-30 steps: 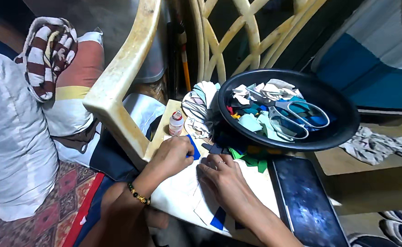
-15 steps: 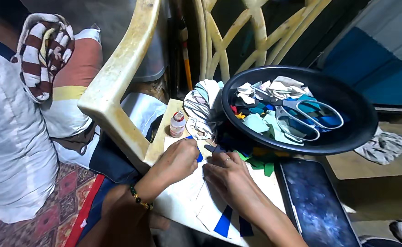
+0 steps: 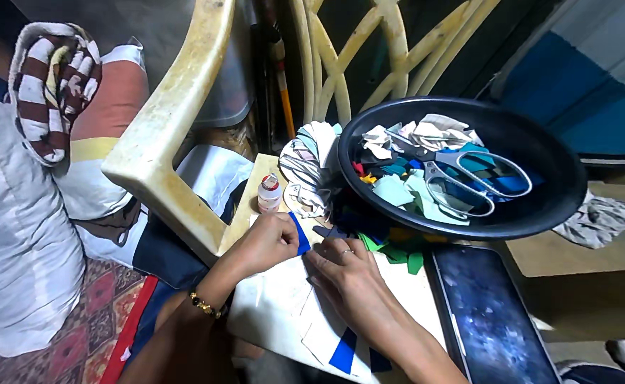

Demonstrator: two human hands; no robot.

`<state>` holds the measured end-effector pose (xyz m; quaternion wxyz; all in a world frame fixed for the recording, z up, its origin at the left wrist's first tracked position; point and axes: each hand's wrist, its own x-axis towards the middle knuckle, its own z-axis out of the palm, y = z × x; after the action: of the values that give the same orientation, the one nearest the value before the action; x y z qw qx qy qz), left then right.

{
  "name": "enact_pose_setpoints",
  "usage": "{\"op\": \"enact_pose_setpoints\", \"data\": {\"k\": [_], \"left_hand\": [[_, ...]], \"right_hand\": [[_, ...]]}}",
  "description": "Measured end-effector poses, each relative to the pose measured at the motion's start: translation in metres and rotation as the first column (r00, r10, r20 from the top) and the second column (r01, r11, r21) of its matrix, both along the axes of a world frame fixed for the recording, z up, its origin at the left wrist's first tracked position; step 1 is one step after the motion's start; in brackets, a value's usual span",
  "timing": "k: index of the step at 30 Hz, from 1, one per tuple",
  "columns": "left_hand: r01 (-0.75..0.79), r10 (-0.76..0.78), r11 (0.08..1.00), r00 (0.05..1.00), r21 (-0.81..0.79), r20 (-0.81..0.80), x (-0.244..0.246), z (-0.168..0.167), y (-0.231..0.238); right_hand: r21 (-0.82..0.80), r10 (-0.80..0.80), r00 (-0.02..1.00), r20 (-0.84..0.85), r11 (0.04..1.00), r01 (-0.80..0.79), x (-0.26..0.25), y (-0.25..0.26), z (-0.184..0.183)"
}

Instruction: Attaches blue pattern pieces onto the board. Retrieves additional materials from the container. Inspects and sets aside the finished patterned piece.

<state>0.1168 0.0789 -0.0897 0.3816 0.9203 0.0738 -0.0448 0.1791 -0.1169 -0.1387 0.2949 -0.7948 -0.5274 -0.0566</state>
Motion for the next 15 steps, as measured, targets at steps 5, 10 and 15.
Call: {"op": "enact_pose_setpoints", "data": {"k": [5,10,15], "left_hand": [[-0.001,0.002,0.998,1.0,-0.058,0.015,-0.002,-0.002,0.004],[-0.055,0.06,0.993,0.997,-0.106,0.049,-0.005,-0.006,0.002],[-0.071,0.084,0.986,0.993,-0.15,0.082,-0.009,-0.009,0.001]], "right_hand": [[0.082,-0.026,0.994,-0.108,0.996,0.035,0.001,0.011,0.004],[-0.048,-0.131,0.908,-0.398,0.991,0.123,0.009,0.027,0.027],[-0.115,-0.134,0.838,-0.529,0.99,0.085,0.017,0.034,0.031]]}}
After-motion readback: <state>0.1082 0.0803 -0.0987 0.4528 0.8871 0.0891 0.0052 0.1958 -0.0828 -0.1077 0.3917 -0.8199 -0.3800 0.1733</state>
